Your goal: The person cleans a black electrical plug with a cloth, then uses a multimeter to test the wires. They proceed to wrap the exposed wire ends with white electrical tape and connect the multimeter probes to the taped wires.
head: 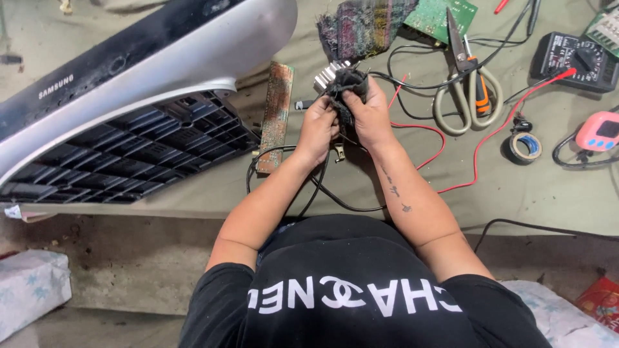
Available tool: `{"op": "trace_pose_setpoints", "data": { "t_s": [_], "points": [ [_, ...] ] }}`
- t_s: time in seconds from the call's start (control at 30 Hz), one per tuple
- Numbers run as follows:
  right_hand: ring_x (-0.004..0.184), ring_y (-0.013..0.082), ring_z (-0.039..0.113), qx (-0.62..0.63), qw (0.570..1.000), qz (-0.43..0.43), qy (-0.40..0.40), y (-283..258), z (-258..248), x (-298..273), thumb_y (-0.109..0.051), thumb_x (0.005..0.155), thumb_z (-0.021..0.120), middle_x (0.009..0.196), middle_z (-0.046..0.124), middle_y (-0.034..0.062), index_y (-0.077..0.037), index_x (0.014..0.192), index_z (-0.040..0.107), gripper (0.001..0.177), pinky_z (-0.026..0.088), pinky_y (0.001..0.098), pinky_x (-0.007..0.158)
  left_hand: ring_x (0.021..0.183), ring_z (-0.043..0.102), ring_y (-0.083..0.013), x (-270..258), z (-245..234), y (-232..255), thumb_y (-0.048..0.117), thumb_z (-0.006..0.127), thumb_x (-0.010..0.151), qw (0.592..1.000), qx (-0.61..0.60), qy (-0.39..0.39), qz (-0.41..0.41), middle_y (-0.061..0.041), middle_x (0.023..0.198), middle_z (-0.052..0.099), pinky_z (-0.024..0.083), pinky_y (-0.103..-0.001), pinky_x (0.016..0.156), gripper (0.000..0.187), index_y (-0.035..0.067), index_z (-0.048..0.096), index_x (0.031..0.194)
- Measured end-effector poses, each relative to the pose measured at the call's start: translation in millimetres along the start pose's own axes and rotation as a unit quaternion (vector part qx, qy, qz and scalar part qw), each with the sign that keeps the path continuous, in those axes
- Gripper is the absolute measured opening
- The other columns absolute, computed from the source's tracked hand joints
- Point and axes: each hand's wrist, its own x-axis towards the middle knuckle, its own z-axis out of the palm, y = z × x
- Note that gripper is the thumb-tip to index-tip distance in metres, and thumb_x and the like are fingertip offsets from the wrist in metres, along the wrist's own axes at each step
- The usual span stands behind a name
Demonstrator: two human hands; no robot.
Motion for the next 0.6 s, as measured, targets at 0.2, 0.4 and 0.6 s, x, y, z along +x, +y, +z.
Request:
{"op": "trace_pose_setpoints", "data": {
  "t_s": [0.2, 0.4, 0.6],
  "points": [
    [0.071, 0.0061, 0.053, -0.111, 0.985, -0.057, 0.120, -22.7, 0.0, 4.4, -0.028, 0.105, 0.065, 0.076, 0.062, -0.0019, -0.009, 0.089, 0.070, 0.025, 0.045, 0.0217, 0.061, 0.043, 0.043, -0.0042, -29.7, 17.8, -10.8, 0.019, 0.052, 0.107, 0.998, -0.013, -0.044, -0.051, 0.005, 0.065, 0.041, 0.028, -0.016, 0.038, 0.020, 0.015, 0.056, 0.088],
    [0.069, 0.0068, 0.049, -0.060, 0.989, 0.054, 0.121, -20.9, -8.7, 4.3, -0.034, 0.101, 0.064, 0.081, 0.059, -0.0036, -0.011, 0.094, 0.064, 0.025, 0.044, 0.0257, 0.057, 0.044, 0.024, -0.0048, -24.3, 10.9, -4.8, 0.030, 0.054, 0.105, 0.995, -0.037, -0.073, -0.051, 0.004, 0.064, 0.038, 0.014, -0.023, 0.040, 0.022, 0.009, 0.063, 0.105],
    [0.072, 0.0267, 0.071, 0.242, 0.920, 0.134, 0.279, -25.5, -25.9, 19.4, -0.028, 0.091, 0.072, 0.089, 0.072, 0.0157, -0.004, 0.115, 0.058, 0.037, 0.063, 0.0427, 0.074, 0.046, 0.031, -0.0063, -34.7, 6.9, 51.2, 0.026, 0.049, 0.109, 0.995, -0.074, -0.061, -0.016, 0.003, 0.066, 0.044, 0.016, -0.022, 0.042, 0.029, 0.005, 0.068, 0.107]
  ]
}}
